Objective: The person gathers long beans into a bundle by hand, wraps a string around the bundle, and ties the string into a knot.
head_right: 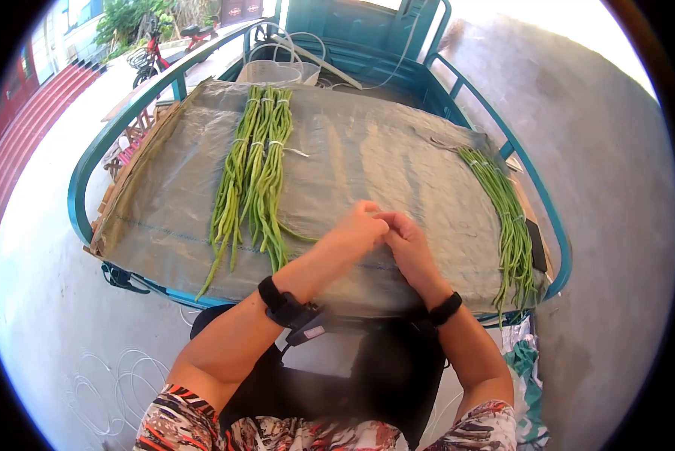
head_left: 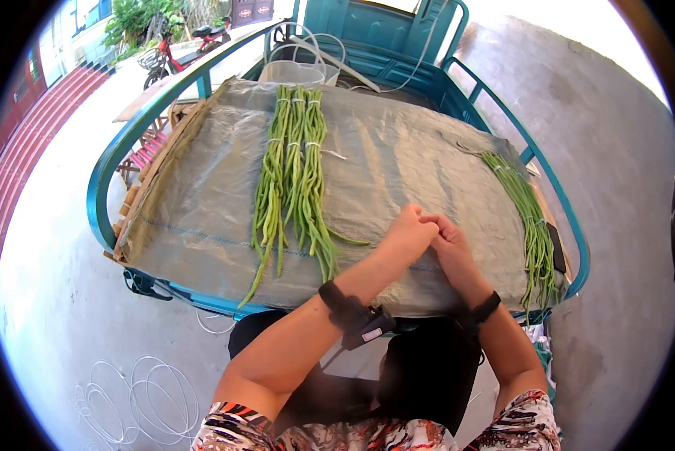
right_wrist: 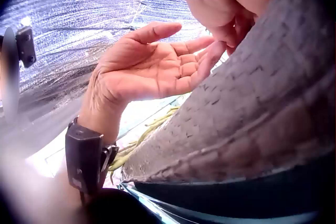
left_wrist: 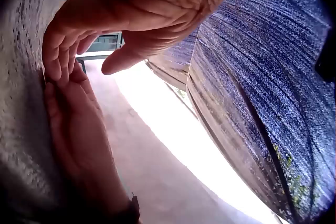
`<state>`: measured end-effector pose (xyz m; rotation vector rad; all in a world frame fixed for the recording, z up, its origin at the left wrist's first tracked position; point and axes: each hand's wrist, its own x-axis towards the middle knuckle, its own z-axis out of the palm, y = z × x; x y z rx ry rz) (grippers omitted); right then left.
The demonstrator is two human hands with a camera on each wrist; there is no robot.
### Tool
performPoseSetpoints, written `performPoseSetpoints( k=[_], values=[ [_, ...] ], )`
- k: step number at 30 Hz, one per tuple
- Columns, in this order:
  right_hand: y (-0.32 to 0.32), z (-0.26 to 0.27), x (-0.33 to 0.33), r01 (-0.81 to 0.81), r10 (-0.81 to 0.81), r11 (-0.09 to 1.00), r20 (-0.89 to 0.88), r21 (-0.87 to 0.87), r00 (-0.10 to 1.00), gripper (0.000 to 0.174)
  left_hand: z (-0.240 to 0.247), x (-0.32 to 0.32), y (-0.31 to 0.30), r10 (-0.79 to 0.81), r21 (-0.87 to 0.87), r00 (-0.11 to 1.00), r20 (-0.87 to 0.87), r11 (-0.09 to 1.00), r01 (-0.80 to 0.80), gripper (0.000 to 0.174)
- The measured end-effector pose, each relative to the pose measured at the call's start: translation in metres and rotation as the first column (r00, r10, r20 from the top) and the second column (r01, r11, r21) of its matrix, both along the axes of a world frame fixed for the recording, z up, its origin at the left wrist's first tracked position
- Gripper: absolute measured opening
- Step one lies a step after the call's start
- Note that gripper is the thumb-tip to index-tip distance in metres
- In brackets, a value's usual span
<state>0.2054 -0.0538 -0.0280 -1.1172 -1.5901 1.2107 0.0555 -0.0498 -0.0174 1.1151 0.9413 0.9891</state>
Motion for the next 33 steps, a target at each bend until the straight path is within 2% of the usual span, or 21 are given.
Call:
performPoseSetpoints(
  k=[1, 3, 5, 8, 11, 14, 15, 16, 17, 18, 20, 23, 30, 33],
  values=[
    [-0.001, 0.001, 0.0, 0.009, -0.01, 1.0, 0.02, 0.019, 1.0, 0.022, -0.005, 0.002, 0.005, 0.003, -0.021, 1.0, -0.001, 1.0, -0.003, 0.052],
    [0.0, -0.005, 0.001, 0.023, -0.023, 1.0, -0.063, -0.003, 0.998, 0.023, -0.013, 0.001, 0.012, -0.007, -0.057, 1.0, 0.0, 0.998, 0.007, 0.051],
    [-0.003, -0.005, 0.006, 0.067, -0.067, 0.998, -0.106, 0.0, 0.992, 0.025, -0.014, -0.01, 0.011, -0.062, -0.08, 0.985, 0.162, 0.994, 0.076, 0.048],
    [-0.003, -0.006, 0.005, 0.135, -0.131, 0.991, -0.152, 0.019, 0.98, 0.027, 0.001, -0.016, 0.017, 0.014, -0.225, 0.968, 0.25, 0.973, 0.044, 0.041],
    [0.004, -0.003, 0.015, 0.116, -0.149, 0.984, -0.265, -0.136, 0.953, 0.027, 0.004, -0.019, 0.02, 0.017, -0.242, 0.968, 0.251, 0.969, 0.046, 0.036],
    [0.021, 0.008, 0.044, 0.35, -0.359, 0.922, -0.029, -0.167, 0.933, 0.025, 0.007, -0.02, 0.019, 0.02, -0.261, 0.971, 0.237, 0.964, 0.044, 0.034],
    [0.032, 0.008, 0.061, 0.438, -0.432, 0.896, 0.091, -0.075, 0.897, 0.027, 0.007, -0.021, 0.019, 0.018, -0.268, 0.971, 0.24, 0.962, 0.049, 0.033],
    [0.045, 0.004, 0.084, 0.509, -0.504, 0.86, 0.201, 0.029, 0.84, 0.029, 0.007, -0.021, 0.02, 0.017, -0.275, 0.97, 0.241, 0.96, 0.052, 0.032],
    [0.063, -0.009, 0.115, 0.496, -0.617, 0.785, 0.408, 0.37, 0.673, 0.032, 0.006, -0.022, 0.02, 0.017, -0.282, 0.97, 0.242, 0.958, 0.054, 0.031],
    [0.079, -0.022, 0.15, 0.349, -0.74, 0.663, 0.512, 0.662, 0.436, 0.035, 0.005, -0.023, 0.021, 0.018, -0.282, 0.973, 0.229, 0.958, 0.048, 0.03],
    [0.095, -0.029, 0.2, 0.236, -0.866, 0.491, 0.441, 0.839, 0.235, 0.038, 0.003, -0.024, 0.024, 0.025, -0.275, 0.979, 0.201, 0.961, 0.032, 0.028],
    [0.097, -0.022, 0.241, 0.456, -0.79, 0.515, 0.608, 0.725, -0.075, 0.038, 0.002, -0.023, 0.025, 0.006, -0.277, 0.984, 0.177, 0.96, 0.044, 0.026],
    [0.091, 0.009, 0.232, 0.656, -0.559, 0.469, 0.774, 0.591, -0.298, 0.04, 0.004, -0.021, 0.025, -0.008, -0.27, 0.992, 0.122, 0.962, 0.041, 0.024],
    [0.095, 0.007, 0.246, 0.611, -0.499, 0.551, 0.811, 0.568, -0.305, 0.037, 0.005, -0.022, 0.023, -0.004, -0.27, 0.993, 0.117, 0.962, 0.035, 0.023]
  ],
)
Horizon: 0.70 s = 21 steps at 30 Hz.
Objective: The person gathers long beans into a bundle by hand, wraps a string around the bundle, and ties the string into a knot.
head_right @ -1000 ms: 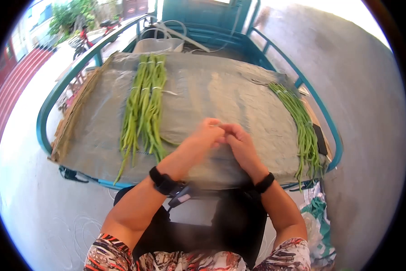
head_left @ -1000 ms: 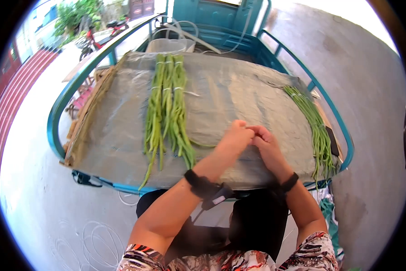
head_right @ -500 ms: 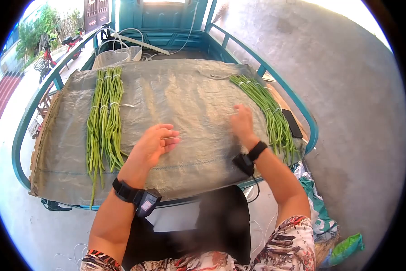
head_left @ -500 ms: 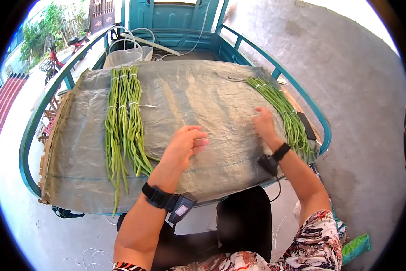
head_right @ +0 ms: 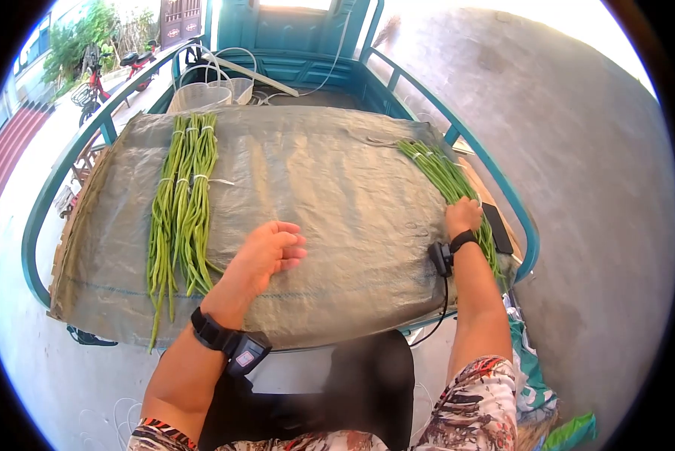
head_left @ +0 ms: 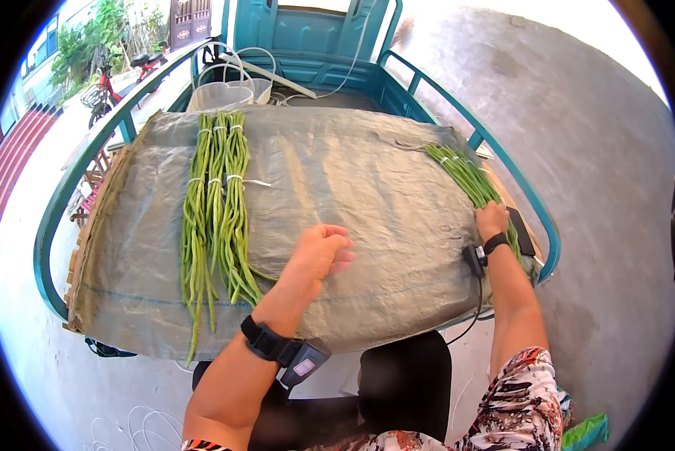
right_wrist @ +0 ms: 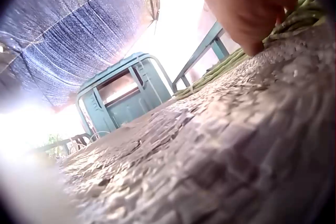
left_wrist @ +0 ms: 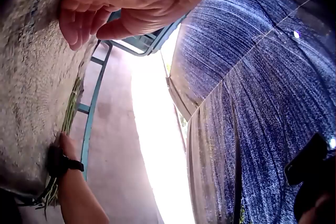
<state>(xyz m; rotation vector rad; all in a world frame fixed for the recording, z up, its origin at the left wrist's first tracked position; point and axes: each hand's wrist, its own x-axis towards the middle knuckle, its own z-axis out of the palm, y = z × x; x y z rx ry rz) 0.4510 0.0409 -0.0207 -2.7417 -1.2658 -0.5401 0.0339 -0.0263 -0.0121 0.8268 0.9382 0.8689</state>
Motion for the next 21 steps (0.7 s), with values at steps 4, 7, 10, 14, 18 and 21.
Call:
performPoseSetpoints(
  k=[4, 7, 10, 14, 18, 21],
  values=[
    [0.005, -0.001, 0.007, -0.032, 0.036, 0.998, -0.083, 0.051, 0.996, 0.032, 0.001, 0.001, -0.002, -0.003, 0.012, 1.0, 0.0, 1.0, 0.003, 0.022],
    [-0.001, -0.007, 0.01, -0.278, 0.249, 0.957, 0.245, 0.087, 0.937, 0.029, 0.0, 0.001, -0.003, -0.009, 0.023, 1.0, -0.001, 1.0, 0.009, 0.022],
    [0.005, -0.004, 0.007, -0.359, 0.365, 0.924, -0.028, 0.13, 0.931, 0.029, -0.001, 0.001, -0.003, -0.007, 0.036, 1.0, -0.008, 0.999, 0.007, 0.022],
    [0.004, 0.003, -0.013, -0.257, 0.294, 0.955, -0.339, 0.15, 0.894, 0.035, -0.001, 0.001, -0.004, -0.012, 0.056, 1.0, -0.013, 0.998, 0.013, 0.021],
    [0.026, -0.028, 0.023, -0.406, 0.543, 0.839, -0.602, 0.363, 0.585, 0.043, -0.002, 0.0, -0.003, -0.016, 0.063, 1.0, -0.02, 0.998, 0.017, 0.023],
    [0.012, -0.019, -0.005, -0.524, 0.664, 0.742, -0.566, 0.419, 0.488, 0.049, -0.004, 0.001, -0.004, -0.013, 0.077, 1.0, -0.02, 0.997, 0.015, 0.024]
  ],
)
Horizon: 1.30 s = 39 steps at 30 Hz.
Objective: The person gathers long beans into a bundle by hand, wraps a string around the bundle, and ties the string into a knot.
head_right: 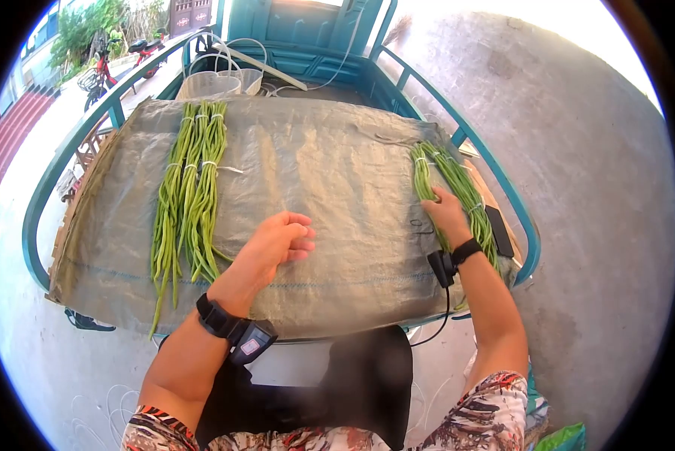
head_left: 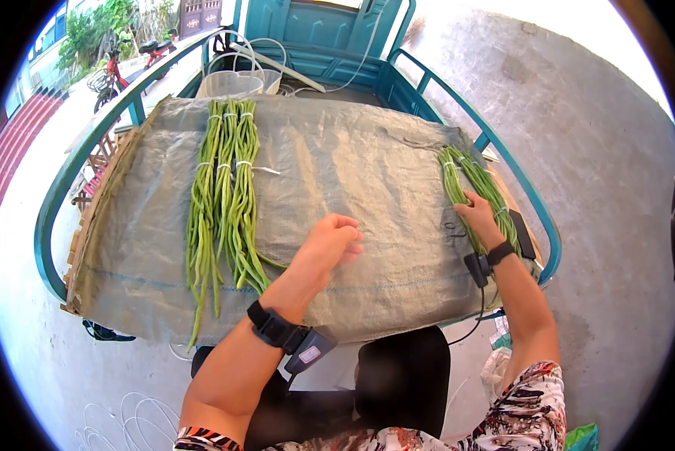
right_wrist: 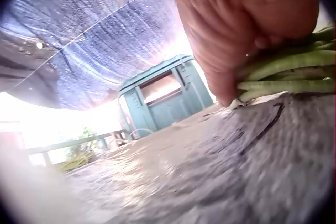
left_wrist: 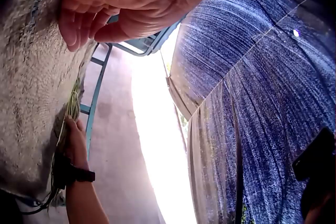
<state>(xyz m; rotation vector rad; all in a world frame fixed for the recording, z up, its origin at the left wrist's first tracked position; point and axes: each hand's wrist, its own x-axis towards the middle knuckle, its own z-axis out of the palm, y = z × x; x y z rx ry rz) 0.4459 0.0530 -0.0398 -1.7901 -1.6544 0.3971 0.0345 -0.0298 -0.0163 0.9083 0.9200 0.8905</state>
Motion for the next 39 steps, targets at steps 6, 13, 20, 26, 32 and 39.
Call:
performPoseSetpoints(
  k=[6, 13, 20, 26, 32, 39],
  values=[
    [-0.1, 0.047, -0.121, -0.394, 0.247, 0.919, 0.753, 0.018, 0.61, 0.044, -0.002, -0.001, 0.001, -0.01, 0.024, 1.0, 0.004, 1.0, 0.01, 0.025],
    [-0.145, 0.067, -0.161, -0.493, 0.339, 0.87, 0.737, -0.009, 0.585, 0.034, -0.005, 0.0, 0.002, -0.015, 0.044, 1.0, -0.012, 0.999, 0.016, 0.027],
    [-0.102, 0.084, -0.203, -0.395, 0.3, 0.918, 0.579, 0.042, 0.758, 0.018, -0.008, 0.004, 0.004, -0.035, 0.079, 0.995, -0.09, 0.996, 0.042, 0.031],
    [-0.02, 0.061, -0.235, -0.356, 0.297, 0.932, 0.425, 0.063, 0.855, 0.015, -0.004, 0.005, 0.003, -0.056, 0.122, 0.984, -0.171, 0.99, 0.077, 0.031],
    [0.023, 0.037, -0.254, -0.349, 0.246, 0.93, 0.516, 0.113, 0.821, 0.013, -0.021, 0.013, 0.008, 0.041, 0.203, 0.99, -0.136, 0.979, -0.013, 0.022],
    [0.044, 0.035, -0.251, -0.25, 0.261, 0.965, 0.208, -0.078, 0.942, 0.013, -0.018, 0.011, 0.008, -0.062, 0.169, 0.977, -0.202, 0.981, 0.097, 0.03]
  ],
)
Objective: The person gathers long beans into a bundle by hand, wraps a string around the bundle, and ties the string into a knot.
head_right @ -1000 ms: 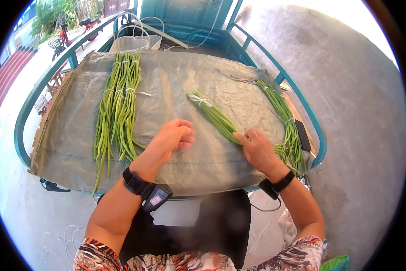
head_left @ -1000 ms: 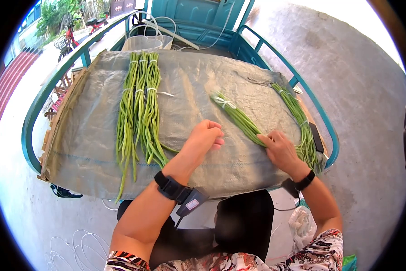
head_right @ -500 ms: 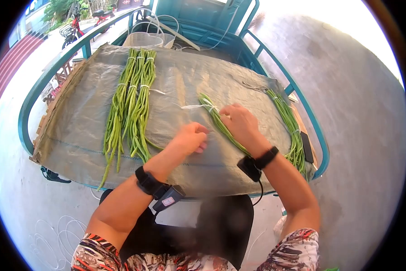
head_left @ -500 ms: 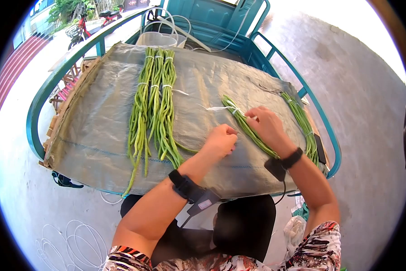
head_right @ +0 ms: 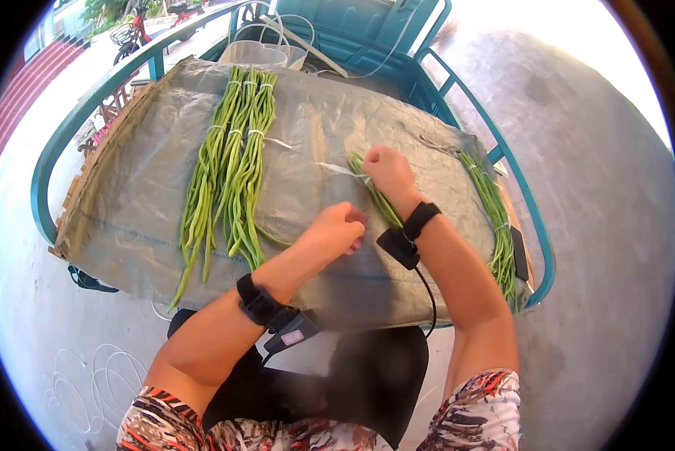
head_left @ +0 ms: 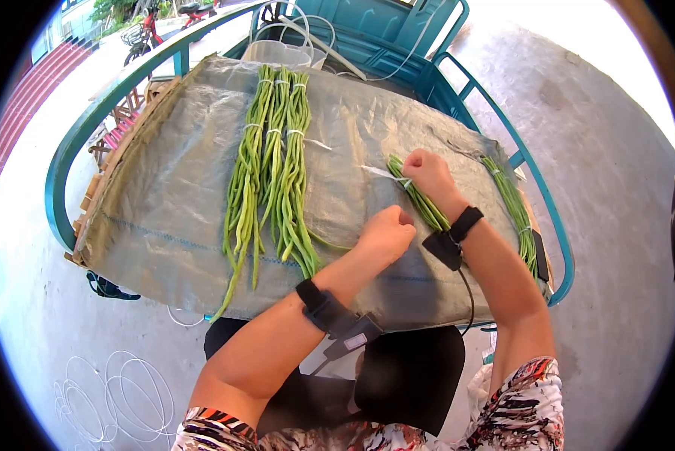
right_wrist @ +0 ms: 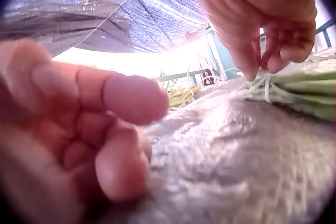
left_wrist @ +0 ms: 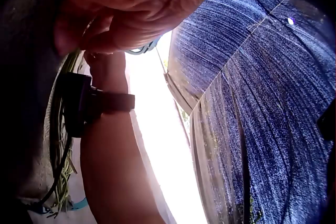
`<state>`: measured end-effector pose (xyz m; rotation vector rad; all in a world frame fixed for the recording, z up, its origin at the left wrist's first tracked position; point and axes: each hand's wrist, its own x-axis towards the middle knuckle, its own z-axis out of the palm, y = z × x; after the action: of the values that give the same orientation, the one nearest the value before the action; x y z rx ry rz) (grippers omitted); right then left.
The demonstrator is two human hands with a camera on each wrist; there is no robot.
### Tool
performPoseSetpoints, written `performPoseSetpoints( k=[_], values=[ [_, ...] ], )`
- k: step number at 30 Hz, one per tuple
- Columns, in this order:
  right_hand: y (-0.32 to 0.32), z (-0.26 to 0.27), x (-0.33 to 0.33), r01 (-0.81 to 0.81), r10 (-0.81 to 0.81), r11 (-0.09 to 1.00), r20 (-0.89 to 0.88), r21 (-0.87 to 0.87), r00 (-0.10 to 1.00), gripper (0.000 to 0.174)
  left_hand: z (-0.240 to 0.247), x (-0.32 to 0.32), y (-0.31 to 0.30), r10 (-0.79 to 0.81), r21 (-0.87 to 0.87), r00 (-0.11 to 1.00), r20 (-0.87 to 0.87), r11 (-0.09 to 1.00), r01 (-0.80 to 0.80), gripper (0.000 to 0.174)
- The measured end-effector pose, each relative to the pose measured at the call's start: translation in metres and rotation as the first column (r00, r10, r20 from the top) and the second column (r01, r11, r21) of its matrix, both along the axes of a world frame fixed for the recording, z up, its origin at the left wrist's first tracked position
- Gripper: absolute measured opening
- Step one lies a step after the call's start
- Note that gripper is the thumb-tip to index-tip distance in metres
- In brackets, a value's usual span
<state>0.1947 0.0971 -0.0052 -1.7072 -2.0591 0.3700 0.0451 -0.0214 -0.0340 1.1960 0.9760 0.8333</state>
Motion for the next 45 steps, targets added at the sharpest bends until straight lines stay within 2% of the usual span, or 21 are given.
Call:
performPoseSetpoints(
  k=[1, 4, 5, 8, 11, 14, 15, 17, 20, 22, 23, 26, 27, 28, 30, 32, 33, 34, 36, 42, 45],
  values=[
    [0.01, 0.0, 0.003, -0.077, 0.076, 0.997, -0.13, -0.003, 0.989, 0.01, 0.001, 0.0, 0.0, 0.0, -0.005, 1.0, -0.005, 1.0, 0.0, 0.029],
    [0.011, 0.024, -0.001, 0.046, -0.091, 0.991, -0.38, -0.127, 0.921, 0.011, -0.001, 0.002, 0.001, 0.018, 0.017, 0.999, -0.027, 1.0, -0.017, 0.029],
    [0.015, 0.029, -0.004, 0.051, -0.084, 0.995, -0.459, -0.084, 0.885, 0.013, -0.003, 0.003, 0.002, 0.028, 0.03, 0.999, -0.036, 0.999, -0.027, 0.028],
    [0.031, 0.044, -0.008, -0.024, 0.205, 0.952, -0.574, 0.305, 0.793, 0.015, -0.01, 0.005, 0.006, 0.041, 0.066, 0.997, -0.065, 0.997, -0.037, 0.027],
    [0.04, 0.065, -0.008, 0.004, 0.173, 0.927, -0.435, 0.376, 0.884, 0.011, -0.009, 0.006, 0.006, 0.032, 0.043, 0.998, -0.048, 0.999, -0.03, 0.026],
    [0.056, 0.065, -0.001, -0.028, 0.346, 0.777, -0.389, 0.629, 0.854, 0.017, -0.014, 0.01, 0.006, 0.111, 0.025, 0.994, 0.012, 0.994, -0.111, 0.018],
    [0.059, 0.072, 0.004, -0.015, 0.304, 0.761, -0.336, 0.649, 0.891, 0.016, -0.015, 0.01, 0.006, 0.113, 0.036, 0.993, 0.016, 0.993, -0.114, 0.018],
    [0.054, 0.086, 0.009, -0.064, 0.247, 0.615, -0.115, 0.786, 0.962, 0.015, -0.017, 0.01, 0.006, 0.119, 0.055, 0.993, 0.024, 0.991, -0.12, 0.018],
    [0.046, 0.101, 0.027, -0.169, 0.026, 0.453, 0.176, 0.875, 0.984, 0.011, -0.019, 0.013, 0.008, 0.139, 0.085, 0.99, -0.014, 0.987, -0.137, 0.017],
    [0.037, 0.108, 0.044, -0.309, -0.218, 0.346, 0.396, 0.886, 0.892, 0.01, -0.009, 0.008, 0.002, 0.107, 0.012, 0.994, 0.037, 0.994, -0.108, 0.018],
    [0.027, 0.107, 0.054, -0.308, -0.331, 0.349, 0.424, 0.885, 0.843, 0.009, -0.002, 0.004, -0.001, 0.097, -0.023, 0.993, 0.063, 0.995, -0.095, 0.018],
    [0.015, 0.104, 0.101, -0.169, -0.314, 0.705, 0.516, 0.689, 0.797, 0.012, 0.008, -0.004, -0.003, -0.014, -0.062, 1.0, 0.024, 0.998, 0.015, 0.028],
    [0.029, 0.09, 0.137, -0.101, -0.103, 0.909, 0.455, 0.403, 0.884, 0.013, 0.008, -0.004, -0.004, -0.013, -0.064, 0.999, 0.037, 0.998, 0.016, 0.028],
    [0.042, 0.076, 0.166, -0.091, 0.069, 0.994, 0.306, 0.058, 0.949, 0.016, 0.008, -0.004, -0.004, -0.012, -0.067, 0.999, 0.052, 0.998, 0.015, 0.028],
    [0.007, 0.058, 0.177, -0.253, 0.271, 0.961, 0.553, -0.11, 0.788, 0.022, 0.007, -0.004, -0.004, -0.008, -0.072, 0.997, 0.075, 0.997, 0.014, 0.028],
    [-0.053, 0.064, 0.129, -0.024, -0.028, 0.997, 0.651, 0.071, 0.758, 0.023, 0.004, -0.003, -0.002, -0.006, -0.074, 0.996, 0.089, 0.997, 0.013, 0.027],
    [-0.048, 0.047, 0.146, -0.106, 0.052, 0.99, 0.452, 0.096, 0.891, 0.023, 0.002, -0.002, -0.001, 0.006, -0.074, 0.995, 0.097, 0.997, 0.001, 0.026],
    [-0.057, 0.045, 0.14, -0.037, 0.008, 0.996, 0.33, 0.081, 0.944, 0.022, 0.0, -0.001, 0.0, 0.018, -0.074, 0.994, 0.104, 0.997, -0.01, 0.025],
    [-0.077, 0.036, 0.142, 0.098, -0.134, 0.985, 0.278, 0.139, 0.951, 0.022, 0.0, -0.001, 0.0, 0.015, -0.068, 0.995, 0.102, 0.998, -0.008, 0.025],
    [-0.118, 0.022, 0.152, 0.22, -0.155, 0.953, 0.289, -0.21, 0.945, 0.033, 0.009, -0.005, -0.004, -0.022, -0.053, 0.996, 0.082, 0.998, 0.026, 0.029],
    [-0.12, 0.012, 0.156, 0.126, -0.162, 0.945, -0.095, -0.302, 0.982, 0.027, 0.011, -0.008, -0.006, -0.02, -0.052, 0.996, 0.082, 0.998, 0.024, 0.028]
  ],
)
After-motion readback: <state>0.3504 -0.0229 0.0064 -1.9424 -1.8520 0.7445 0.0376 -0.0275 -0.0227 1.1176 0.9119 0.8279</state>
